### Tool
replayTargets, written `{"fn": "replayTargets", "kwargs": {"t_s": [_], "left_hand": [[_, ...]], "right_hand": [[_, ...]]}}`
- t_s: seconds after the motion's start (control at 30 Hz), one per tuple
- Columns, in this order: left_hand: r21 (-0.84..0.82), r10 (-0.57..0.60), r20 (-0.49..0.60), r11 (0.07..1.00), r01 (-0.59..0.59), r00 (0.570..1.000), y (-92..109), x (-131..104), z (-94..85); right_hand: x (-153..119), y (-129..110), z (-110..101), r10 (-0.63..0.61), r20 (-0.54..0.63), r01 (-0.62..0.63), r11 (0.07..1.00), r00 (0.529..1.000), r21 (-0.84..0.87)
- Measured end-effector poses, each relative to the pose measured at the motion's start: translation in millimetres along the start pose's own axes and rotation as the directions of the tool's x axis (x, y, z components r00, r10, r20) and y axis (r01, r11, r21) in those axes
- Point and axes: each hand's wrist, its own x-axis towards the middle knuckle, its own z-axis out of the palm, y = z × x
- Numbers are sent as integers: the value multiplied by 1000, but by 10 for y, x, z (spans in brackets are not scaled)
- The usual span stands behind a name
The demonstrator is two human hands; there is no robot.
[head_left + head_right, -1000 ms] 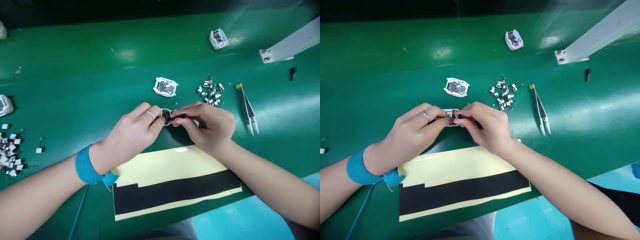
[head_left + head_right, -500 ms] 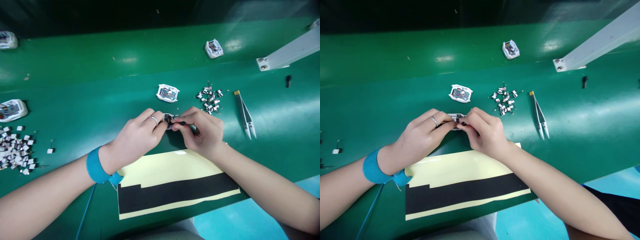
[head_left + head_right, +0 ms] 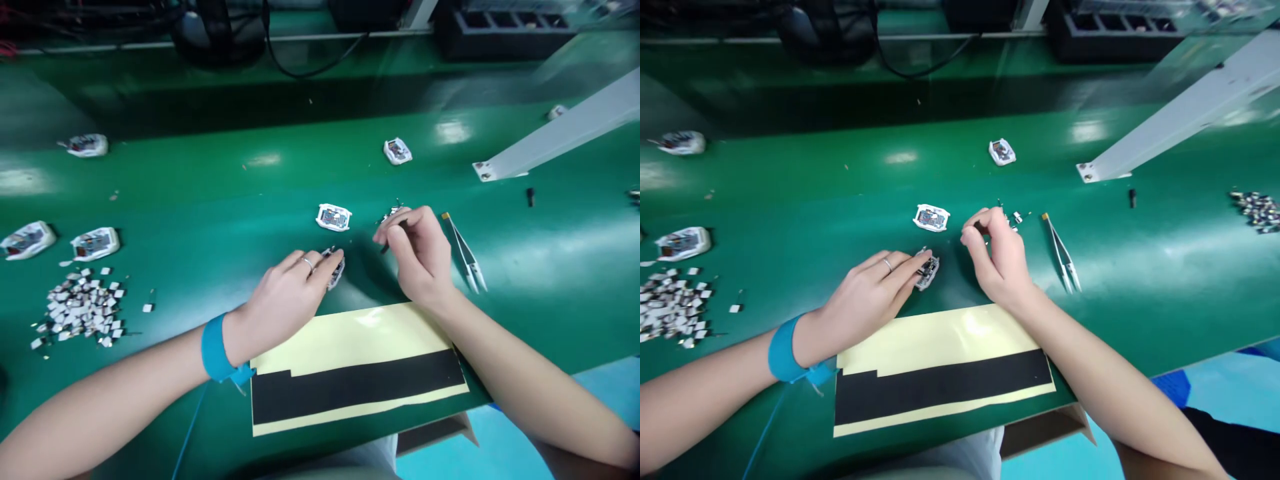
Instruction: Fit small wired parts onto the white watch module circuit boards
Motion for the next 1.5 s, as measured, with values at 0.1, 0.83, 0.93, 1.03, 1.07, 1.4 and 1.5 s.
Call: {"fn": "replayTargets", "kwargs": {"t_s": [0.1,0.83,0.93,1.03,1.07,1.4,1.5], "left_hand": [[-157,-155,68,974,164,986,19,4,-81],[-756,-213,105,618,217,971,-194,61,18],[-824,-227,120,520,225,966,-182,47,-4],[-834,-221,135,501,231,966,-172,32,-15],[-831,-216,139,505,233,966,-167,29,-19],[-832,-238,111,508,221,965,-104,24,-36],[-827,-275,80,518,218,958,-83,26,-43]], "right_hand": [[47,-24,-109,-15,143,32,993,990,-114],[-20,-406,119,-374,479,608,511,794,-607],[-10,-388,92,-436,445,621,495,782,-607],[5,-354,80,-490,426,646,503,761,-575],[10,-346,80,-498,425,651,512,756,-560],[-5,-322,84,-527,276,594,678,804,-434],[-23,-351,64,-493,319,586,651,810,-482]]}}
